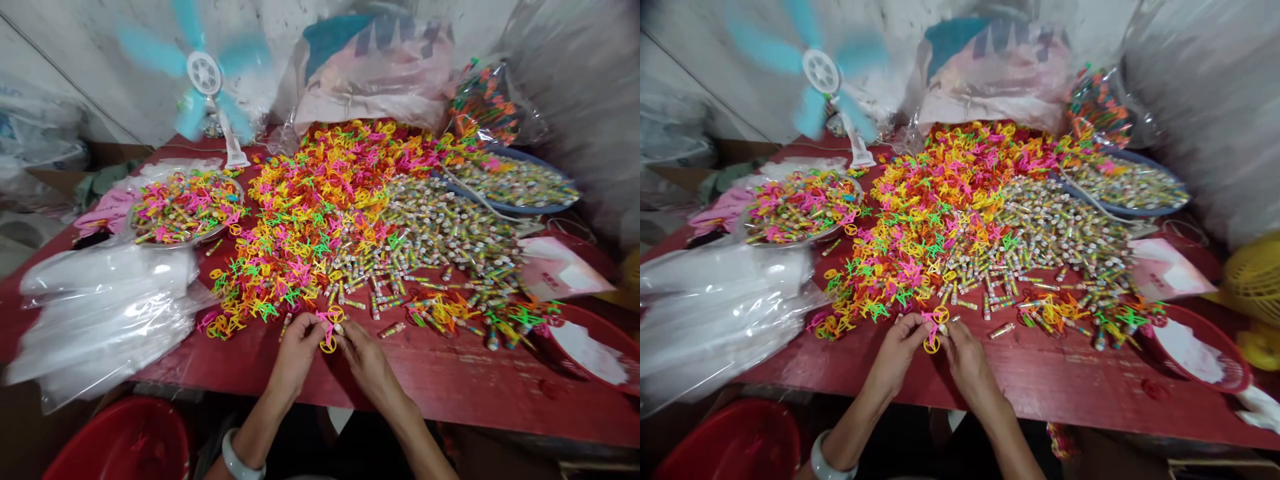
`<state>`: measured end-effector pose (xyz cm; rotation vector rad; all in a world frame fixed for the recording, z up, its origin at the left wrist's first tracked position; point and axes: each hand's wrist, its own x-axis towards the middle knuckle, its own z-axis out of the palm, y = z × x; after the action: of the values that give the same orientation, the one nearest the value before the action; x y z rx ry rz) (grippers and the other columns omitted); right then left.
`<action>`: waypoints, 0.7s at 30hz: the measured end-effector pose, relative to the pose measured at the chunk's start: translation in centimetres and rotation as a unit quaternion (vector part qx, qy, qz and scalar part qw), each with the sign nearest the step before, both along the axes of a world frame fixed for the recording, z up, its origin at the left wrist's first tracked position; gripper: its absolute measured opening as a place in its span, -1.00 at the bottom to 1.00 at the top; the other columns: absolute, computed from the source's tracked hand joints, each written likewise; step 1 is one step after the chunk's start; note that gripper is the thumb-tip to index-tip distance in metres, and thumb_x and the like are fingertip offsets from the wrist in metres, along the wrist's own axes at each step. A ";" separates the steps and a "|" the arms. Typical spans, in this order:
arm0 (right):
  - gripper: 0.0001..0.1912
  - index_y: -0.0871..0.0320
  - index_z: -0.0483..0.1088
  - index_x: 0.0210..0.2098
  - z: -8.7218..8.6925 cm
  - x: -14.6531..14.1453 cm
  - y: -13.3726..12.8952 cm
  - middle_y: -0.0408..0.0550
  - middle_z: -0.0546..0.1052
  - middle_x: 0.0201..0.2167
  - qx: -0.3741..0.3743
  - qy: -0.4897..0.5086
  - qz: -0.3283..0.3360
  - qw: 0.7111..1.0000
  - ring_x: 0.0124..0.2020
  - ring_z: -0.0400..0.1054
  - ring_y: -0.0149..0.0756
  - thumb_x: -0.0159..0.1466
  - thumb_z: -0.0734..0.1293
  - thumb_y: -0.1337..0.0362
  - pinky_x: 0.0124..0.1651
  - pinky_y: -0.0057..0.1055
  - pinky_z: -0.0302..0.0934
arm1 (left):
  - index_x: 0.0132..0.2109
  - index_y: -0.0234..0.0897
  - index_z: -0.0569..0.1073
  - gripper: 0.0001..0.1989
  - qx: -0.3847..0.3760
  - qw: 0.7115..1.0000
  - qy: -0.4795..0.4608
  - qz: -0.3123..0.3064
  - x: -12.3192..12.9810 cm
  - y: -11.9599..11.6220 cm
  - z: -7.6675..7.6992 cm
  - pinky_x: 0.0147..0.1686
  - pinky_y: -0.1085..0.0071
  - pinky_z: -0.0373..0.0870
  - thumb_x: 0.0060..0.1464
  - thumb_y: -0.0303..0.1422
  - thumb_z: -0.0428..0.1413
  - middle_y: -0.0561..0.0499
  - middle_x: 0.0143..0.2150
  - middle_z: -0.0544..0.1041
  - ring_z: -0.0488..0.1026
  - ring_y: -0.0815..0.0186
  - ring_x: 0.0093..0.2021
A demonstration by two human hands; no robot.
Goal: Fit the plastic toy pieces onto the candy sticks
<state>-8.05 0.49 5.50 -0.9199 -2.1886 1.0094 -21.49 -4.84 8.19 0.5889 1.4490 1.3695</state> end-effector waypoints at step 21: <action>-0.59 0.15 0.28 -0.48 0.4 0.8 -0.7 -0.23 0.21 -0.60 -0.288 0.058 -0.011 0.956 -0.55 0.10 -0.43 0.29 0.20 -0.04 -0.46 -0.48 0.01 | -0.39 -0.26 0.37 -0.82 0.012 0.983 0.173 -0.064 -0.1 -0.4 -1.2 -0.35 0.43 0.20 0.08 -0.26 0.03 0.08 -0.43 0.36 0.26 0.36 -0.38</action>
<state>-7.22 -0.21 5.88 -1.0928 -1.8029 1.6904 -21.57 -5.25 6.99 0.9559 1.6375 1.2254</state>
